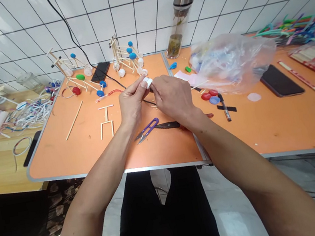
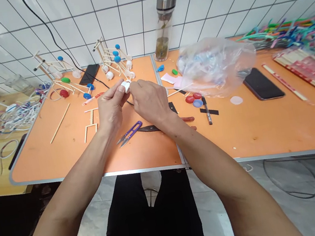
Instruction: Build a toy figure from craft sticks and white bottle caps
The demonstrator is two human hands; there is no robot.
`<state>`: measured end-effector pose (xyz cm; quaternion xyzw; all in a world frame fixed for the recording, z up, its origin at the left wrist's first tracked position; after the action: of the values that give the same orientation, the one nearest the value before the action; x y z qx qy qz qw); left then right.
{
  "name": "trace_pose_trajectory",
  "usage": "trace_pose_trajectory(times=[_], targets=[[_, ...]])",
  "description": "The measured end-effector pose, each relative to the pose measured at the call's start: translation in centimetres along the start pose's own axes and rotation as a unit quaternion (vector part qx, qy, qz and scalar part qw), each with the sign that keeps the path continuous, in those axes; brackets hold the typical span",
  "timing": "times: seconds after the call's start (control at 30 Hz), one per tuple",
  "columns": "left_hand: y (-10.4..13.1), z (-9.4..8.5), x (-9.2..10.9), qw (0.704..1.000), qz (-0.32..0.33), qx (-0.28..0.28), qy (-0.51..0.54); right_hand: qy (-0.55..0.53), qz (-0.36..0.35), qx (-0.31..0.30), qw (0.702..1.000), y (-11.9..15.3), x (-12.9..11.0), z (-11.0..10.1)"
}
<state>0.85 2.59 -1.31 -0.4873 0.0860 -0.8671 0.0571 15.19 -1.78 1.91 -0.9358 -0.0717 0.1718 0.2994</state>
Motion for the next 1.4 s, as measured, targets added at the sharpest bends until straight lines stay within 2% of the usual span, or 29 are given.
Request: trace_pose_trajectory(times=[0.27, 0.43, 0.63, 0.97, 1.07, 1.13, 1.23, 1.3, 1.4], targets=[[-0.2, -0.1, -0.2, 0.999, -0.024, 0.021, 0.02, -0.012, 0.006, -0.02, 1.0, 0.0, -0.1, 0.4], [-0.2, -0.2, -0.3, 0.999, -0.02, 0.014, 0.023, -0.01, 0.015, -0.034, 0.999, 0.0, -0.1, 0.5], [0.0, 0.0, -0.2, 1.0, 0.001, 0.013, 0.021, -0.003, 0.01, -0.032, 0.999, 0.0, -0.3, 0.5], [0.4, 0.4, -0.4, 0.999, -0.019, 0.029, 0.038, -0.018, 0.013, -0.007, 1.0, 0.1, -0.2, 0.6], [0.6, 0.5, -0.6, 0.998, -0.01, 0.031, 0.045, -0.061, 0.036, -0.01, 0.997, -0.2, 0.0, 0.6], [0.7, 0.6, -0.7, 0.999, -0.007, 0.03, 0.044, -0.128, 0.068, -0.025, 0.989, -0.5, 0.2, 0.7], [0.8, 0.6, -0.7, 0.999, -0.006, 0.033, 0.035, -0.273, 0.122, -0.082, 0.951, -0.9, 0.5, 1.0], [0.9, 0.6, -0.7, 0.999, -0.005, 0.041, 0.031, -0.315, 0.141, -0.106, 0.933, -0.8, 0.5, 1.2], [1.0, 0.6, -0.9, 0.998, -0.007, 0.06, 0.027, -0.212, 0.113, -0.062, 0.969, -0.5, -0.1, 1.1]])
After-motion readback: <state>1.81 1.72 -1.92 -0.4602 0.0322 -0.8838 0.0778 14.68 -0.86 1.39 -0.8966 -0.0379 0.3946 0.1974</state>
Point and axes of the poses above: each hand's wrist, its own y-axis away from the middle knuckle, its own z-axis out of the palm, x = y × z, the point moved 2 cm from there along -y, towards the middle knuckle, and after that the axes turned 7 degrees about z, right-handed, at the moved point
